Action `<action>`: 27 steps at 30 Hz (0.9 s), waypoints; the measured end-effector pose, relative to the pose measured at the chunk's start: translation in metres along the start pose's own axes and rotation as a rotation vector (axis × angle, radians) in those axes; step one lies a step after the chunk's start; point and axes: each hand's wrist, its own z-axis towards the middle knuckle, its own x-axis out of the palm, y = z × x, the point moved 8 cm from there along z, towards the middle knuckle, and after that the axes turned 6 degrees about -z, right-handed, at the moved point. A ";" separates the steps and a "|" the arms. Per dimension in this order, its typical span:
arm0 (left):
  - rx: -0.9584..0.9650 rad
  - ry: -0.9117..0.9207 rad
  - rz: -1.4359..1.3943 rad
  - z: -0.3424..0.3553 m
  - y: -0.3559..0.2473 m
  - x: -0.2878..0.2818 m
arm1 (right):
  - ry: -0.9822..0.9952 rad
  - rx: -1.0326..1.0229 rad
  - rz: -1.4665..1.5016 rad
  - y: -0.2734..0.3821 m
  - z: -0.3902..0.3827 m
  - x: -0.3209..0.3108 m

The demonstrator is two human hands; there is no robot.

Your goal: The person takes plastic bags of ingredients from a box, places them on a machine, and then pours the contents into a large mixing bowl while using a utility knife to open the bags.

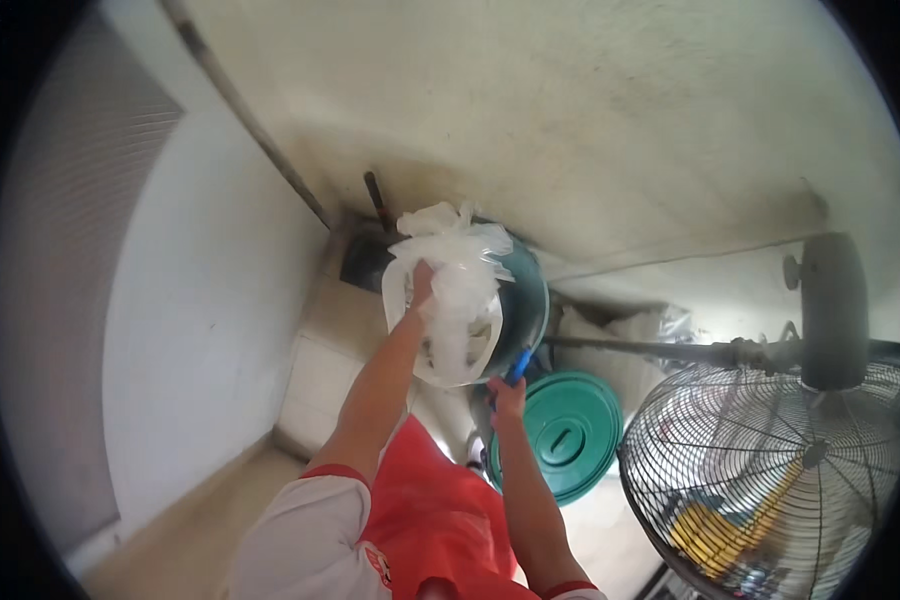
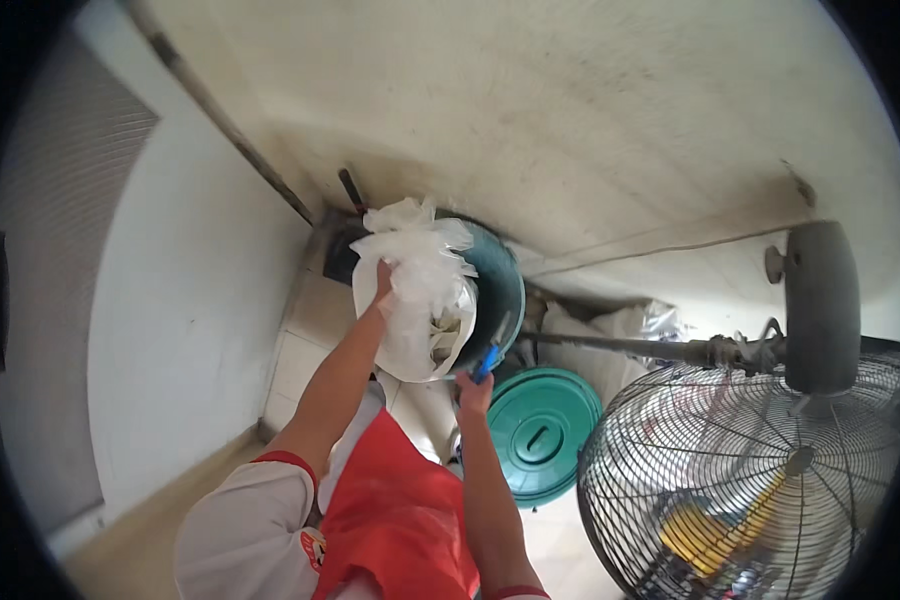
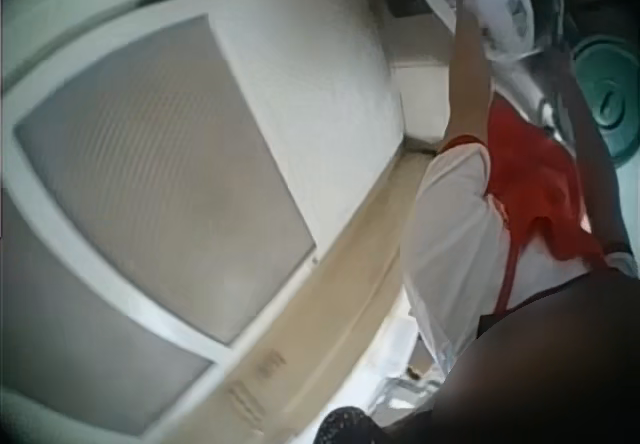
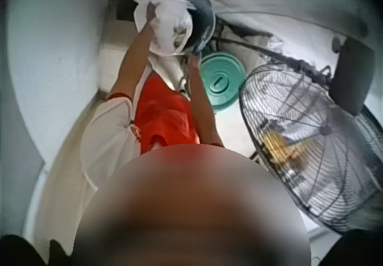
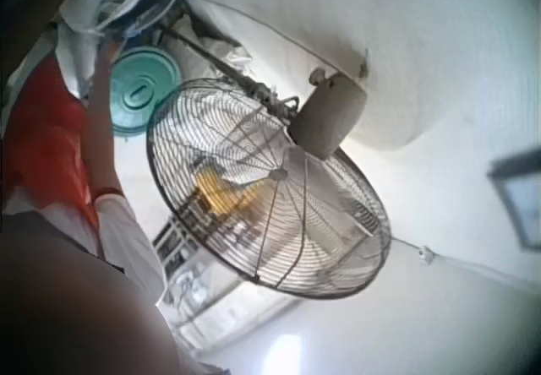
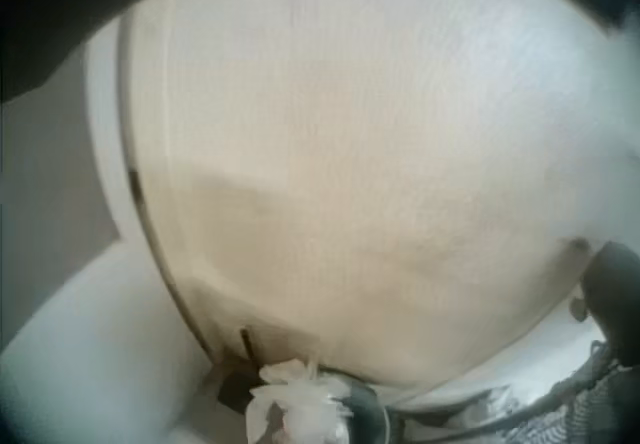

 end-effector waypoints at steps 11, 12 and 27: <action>-0.227 0.655 0.658 -0.070 0.190 0.120 | -0.311 0.193 0.151 -0.020 0.023 0.044; -0.218 0.671 0.641 -0.064 0.182 0.121 | -0.373 0.221 0.219 -0.028 0.015 0.034; -0.024 0.947 0.607 -0.075 0.180 0.246 | -0.422 0.251 -0.317 -0.035 -0.022 0.011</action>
